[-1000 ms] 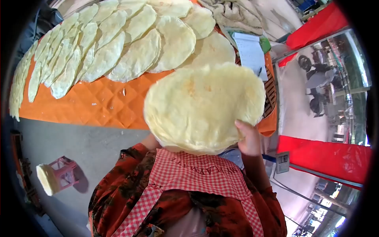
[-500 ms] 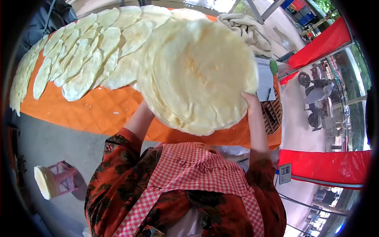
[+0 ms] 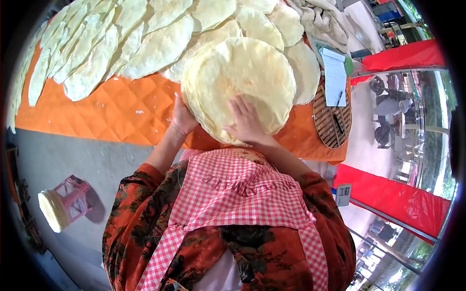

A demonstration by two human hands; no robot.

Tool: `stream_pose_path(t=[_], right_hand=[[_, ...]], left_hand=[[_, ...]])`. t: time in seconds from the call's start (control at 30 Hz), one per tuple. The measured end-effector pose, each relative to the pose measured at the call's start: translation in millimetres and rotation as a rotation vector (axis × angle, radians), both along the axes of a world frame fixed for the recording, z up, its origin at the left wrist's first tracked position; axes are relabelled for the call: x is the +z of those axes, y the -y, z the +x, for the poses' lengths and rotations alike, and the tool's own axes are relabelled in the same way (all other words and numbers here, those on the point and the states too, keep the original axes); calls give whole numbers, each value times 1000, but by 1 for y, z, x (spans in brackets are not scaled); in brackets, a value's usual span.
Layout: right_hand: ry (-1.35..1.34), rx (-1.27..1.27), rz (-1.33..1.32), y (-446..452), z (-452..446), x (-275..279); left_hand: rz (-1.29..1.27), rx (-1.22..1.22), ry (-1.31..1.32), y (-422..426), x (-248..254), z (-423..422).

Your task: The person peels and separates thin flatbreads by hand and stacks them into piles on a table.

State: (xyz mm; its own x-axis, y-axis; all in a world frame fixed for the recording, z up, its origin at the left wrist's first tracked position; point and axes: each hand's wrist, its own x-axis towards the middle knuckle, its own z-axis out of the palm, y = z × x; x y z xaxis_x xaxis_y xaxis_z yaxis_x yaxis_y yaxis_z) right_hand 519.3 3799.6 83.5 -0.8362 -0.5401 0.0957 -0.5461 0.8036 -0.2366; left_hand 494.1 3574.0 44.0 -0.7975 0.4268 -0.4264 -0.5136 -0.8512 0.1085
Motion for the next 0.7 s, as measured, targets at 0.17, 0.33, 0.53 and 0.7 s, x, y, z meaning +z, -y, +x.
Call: stream_pose_path(t=[0.17,0.33,0.53,0.7], right_hand=[[27,55,-1,-12,-12,-21],[92,63,37,-5,2,-5],[71,59,31,-9,7,-13],[105,42,-83,-13,9,-9]], left_hand=[[-396,34,-66,13,-23,15],[-1180,284,-245,-4,2,49],[-774,141,-129,-27,15,44],[-825,92,-151,-33,24,40]])
